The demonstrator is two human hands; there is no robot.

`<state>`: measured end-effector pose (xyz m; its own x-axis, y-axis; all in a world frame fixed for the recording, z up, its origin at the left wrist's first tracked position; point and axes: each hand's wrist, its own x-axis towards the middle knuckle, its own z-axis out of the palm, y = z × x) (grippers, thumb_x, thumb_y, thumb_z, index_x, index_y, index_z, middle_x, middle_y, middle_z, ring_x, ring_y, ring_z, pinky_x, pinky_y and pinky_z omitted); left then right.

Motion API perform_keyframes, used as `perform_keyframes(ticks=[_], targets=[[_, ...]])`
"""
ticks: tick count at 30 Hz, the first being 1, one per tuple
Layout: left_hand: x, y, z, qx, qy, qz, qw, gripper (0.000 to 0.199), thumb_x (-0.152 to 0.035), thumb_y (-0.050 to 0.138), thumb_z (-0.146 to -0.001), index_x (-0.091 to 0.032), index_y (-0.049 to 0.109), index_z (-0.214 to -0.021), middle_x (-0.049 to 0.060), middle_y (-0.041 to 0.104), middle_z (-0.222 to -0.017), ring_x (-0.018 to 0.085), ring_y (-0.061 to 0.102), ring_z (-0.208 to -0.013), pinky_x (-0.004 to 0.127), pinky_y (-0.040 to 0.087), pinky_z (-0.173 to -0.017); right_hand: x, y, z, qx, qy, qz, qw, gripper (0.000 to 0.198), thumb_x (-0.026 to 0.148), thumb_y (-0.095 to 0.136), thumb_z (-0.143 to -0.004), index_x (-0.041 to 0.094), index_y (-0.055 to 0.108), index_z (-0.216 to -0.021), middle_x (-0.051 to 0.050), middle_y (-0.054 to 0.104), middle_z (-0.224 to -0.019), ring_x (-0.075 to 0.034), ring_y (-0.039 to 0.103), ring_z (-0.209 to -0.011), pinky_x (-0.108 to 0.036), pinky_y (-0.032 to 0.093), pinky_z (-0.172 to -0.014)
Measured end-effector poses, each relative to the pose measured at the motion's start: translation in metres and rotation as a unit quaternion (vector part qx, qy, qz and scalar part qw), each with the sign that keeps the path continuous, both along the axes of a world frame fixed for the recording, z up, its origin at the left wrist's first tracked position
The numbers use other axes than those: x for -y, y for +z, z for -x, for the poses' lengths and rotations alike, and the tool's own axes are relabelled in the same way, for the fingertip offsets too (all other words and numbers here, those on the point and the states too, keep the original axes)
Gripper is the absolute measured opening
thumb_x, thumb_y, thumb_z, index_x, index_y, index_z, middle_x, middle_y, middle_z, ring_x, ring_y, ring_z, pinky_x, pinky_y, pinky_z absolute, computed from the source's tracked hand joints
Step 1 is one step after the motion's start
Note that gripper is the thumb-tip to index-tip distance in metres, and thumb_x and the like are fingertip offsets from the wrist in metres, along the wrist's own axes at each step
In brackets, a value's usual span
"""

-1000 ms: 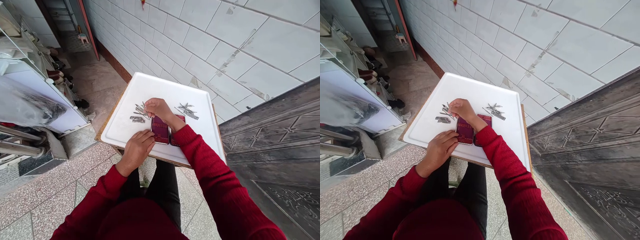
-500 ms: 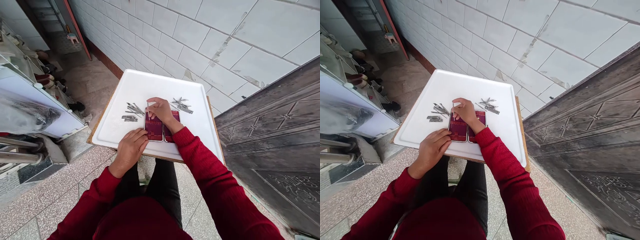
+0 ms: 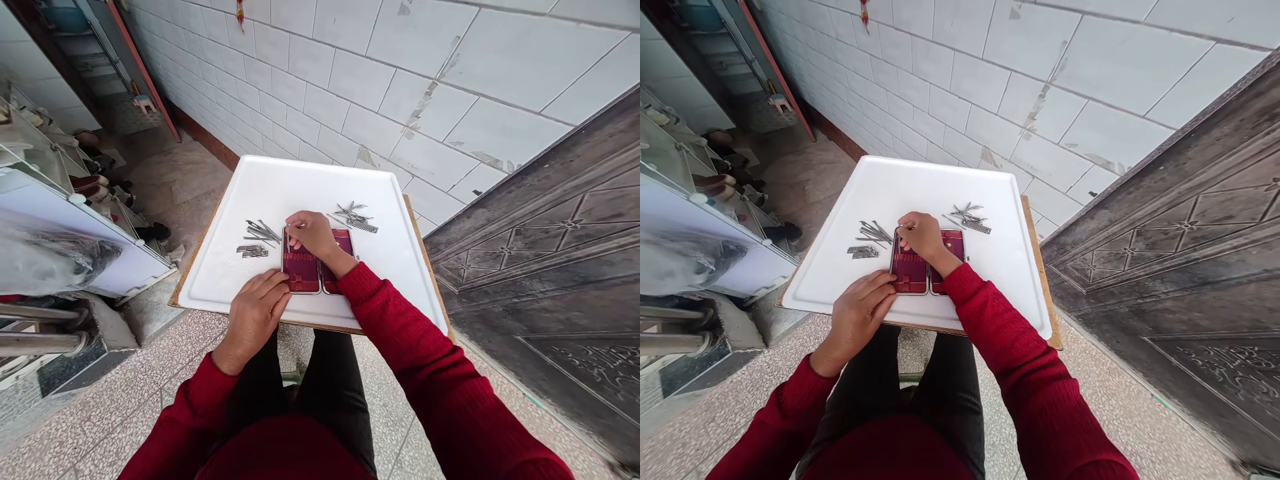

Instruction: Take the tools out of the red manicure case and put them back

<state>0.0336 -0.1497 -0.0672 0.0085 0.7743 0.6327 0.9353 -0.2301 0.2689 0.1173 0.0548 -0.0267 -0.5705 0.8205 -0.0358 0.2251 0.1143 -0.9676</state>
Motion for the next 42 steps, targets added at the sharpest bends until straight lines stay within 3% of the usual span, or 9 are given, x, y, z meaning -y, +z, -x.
perform_keyframes(ticks=[4, 8, 14, 34, 42], targets=[[-0.001, -0.001, 0.000, -0.006, 0.002, -0.005, 1.000, 0.013, -0.023, 0.061, -0.106, -0.020, 0.073, -0.107, 0.007, 0.080, -0.123, 0.027, 0.075, -0.120, 0.046, 0.062, -0.102, 0.001, 0.004, -0.003, 0.098, 0.011, -0.102, 0.990, 0.014, 0.013, 0.062, -0.093, 0.018, 0.074, -0.089, 0.003, 0.071, -0.066, -0.014, 0.069, -0.057, -0.024, 0.055, -0.062], [0.000, -0.001, 0.000, -0.002, 0.003, -0.005, 1.000, 0.014, -0.024, 0.061, -0.106, -0.021, 0.074, -0.106, 0.007, 0.081, -0.122, 0.027, 0.075, -0.120, 0.047, 0.063, -0.102, 0.004, 0.010, -0.005, 0.189, 0.029, -0.231, 0.954, 0.022, 0.013, 0.057, -0.095, 0.019, 0.078, -0.092, -0.002, 0.081, -0.091, -0.018, 0.074, -0.086, -0.028, 0.052, -0.083], [0.000, -0.001, 0.000, -0.002, 0.009, 0.000, 1.000, 0.016, -0.026, 0.060, -0.107, -0.023, 0.076, -0.108, 0.006, 0.081, -0.122, 0.026, 0.075, -0.121, 0.046, 0.062, -0.105, 0.012, 0.015, -0.008, 0.291, 0.052, -0.322, 0.899, 0.029, 0.018, 0.052, -0.100, 0.020, 0.080, -0.103, -0.006, 0.081, -0.110, -0.021, 0.071, -0.100, -0.031, 0.047, -0.085], [0.002, 0.004, -0.002, 0.003, -0.002, 0.005, 1.000, 0.015, -0.023, 0.060, -0.107, -0.020, 0.075, -0.110, 0.006, 0.080, -0.123, 0.026, 0.075, -0.121, 0.045, 0.062, -0.105, 0.019, 0.026, -0.013, 0.376, 0.111, -0.391, 0.832, 0.038, 0.020, 0.044, -0.105, 0.021, 0.079, -0.120, -0.011, 0.078, -0.123, -0.026, 0.070, -0.107, -0.034, 0.046, -0.083], [0.002, 0.002, -0.001, 0.007, -0.006, 0.003, 1.000, 0.014, -0.022, 0.062, -0.106, -0.020, 0.075, -0.110, 0.007, 0.080, -0.125, 0.027, 0.074, -0.122, 0.046, 0.062, -0.106, 0.009, 0.028, -0.018, 0.370, 0.067, -0.359, 0.854, 0.023, 0.021, 0.058, -0.099, 0.023, 0.080, -0.106, -0.006, 0.079, -0.114, -0.023, 0.069, -0.099, -0.032, 0.043, -0.076]])
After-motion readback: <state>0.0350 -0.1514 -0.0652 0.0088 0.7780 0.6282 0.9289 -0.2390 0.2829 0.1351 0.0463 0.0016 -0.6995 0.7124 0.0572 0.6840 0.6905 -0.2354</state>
